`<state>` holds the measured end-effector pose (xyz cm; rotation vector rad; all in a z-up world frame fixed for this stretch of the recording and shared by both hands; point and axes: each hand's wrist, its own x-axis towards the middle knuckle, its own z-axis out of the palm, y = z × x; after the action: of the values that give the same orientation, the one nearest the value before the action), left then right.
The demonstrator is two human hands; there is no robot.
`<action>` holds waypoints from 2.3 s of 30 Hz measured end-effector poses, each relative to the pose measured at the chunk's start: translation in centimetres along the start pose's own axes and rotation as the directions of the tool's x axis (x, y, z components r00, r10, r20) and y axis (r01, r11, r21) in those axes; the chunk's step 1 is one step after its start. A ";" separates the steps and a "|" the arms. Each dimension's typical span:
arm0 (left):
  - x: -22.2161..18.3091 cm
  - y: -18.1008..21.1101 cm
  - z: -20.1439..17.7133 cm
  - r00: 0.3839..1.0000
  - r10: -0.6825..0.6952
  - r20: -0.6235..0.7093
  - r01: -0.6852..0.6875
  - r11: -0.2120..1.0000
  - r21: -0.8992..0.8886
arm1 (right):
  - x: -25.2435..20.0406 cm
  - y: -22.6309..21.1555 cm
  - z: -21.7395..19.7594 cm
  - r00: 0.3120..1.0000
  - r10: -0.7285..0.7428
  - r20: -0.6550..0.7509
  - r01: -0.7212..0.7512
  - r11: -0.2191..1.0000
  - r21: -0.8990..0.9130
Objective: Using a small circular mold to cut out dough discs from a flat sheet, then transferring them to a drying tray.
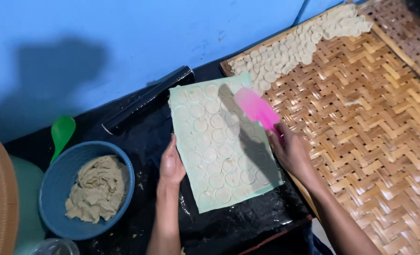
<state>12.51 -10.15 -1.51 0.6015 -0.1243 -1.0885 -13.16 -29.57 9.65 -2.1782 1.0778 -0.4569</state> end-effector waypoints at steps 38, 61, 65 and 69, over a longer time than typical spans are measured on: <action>-1.5 -0.5 0.9 0.995 0.102 -0.010 -0.100 0.990 0.100 | 0.0 -2.3 7.1 0.958 -0.034 0.285 0.089 0.979 -0.182; -1.2 -1.2 0.4 0.999 -0.042 0.010 0.042 0.999 0.009 | 5.2 12.9 1.7 0.987 0.160 0.024 -0.161 0.952 0.262; -1.5 -1.2 0.5 0.998 -0.027 -0.057 0.028 1.000 0.009 | 8.7 20.0 -1.0 0.963 0.081 -0.257 -0.061 0.995 0.083; -2.1 -0.6 0.5 0.990 0.014 -0.142 -0.005 0.998 0.063 | 13.1 23.7 -4.7 0.923 0.095 -0.372 -0.112 0.994 -0.022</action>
<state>10.88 -8.73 -1.01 0.7316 -0.0371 -1.0321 -21.45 -52.45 -3.04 -2.1072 1.4077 -0.8280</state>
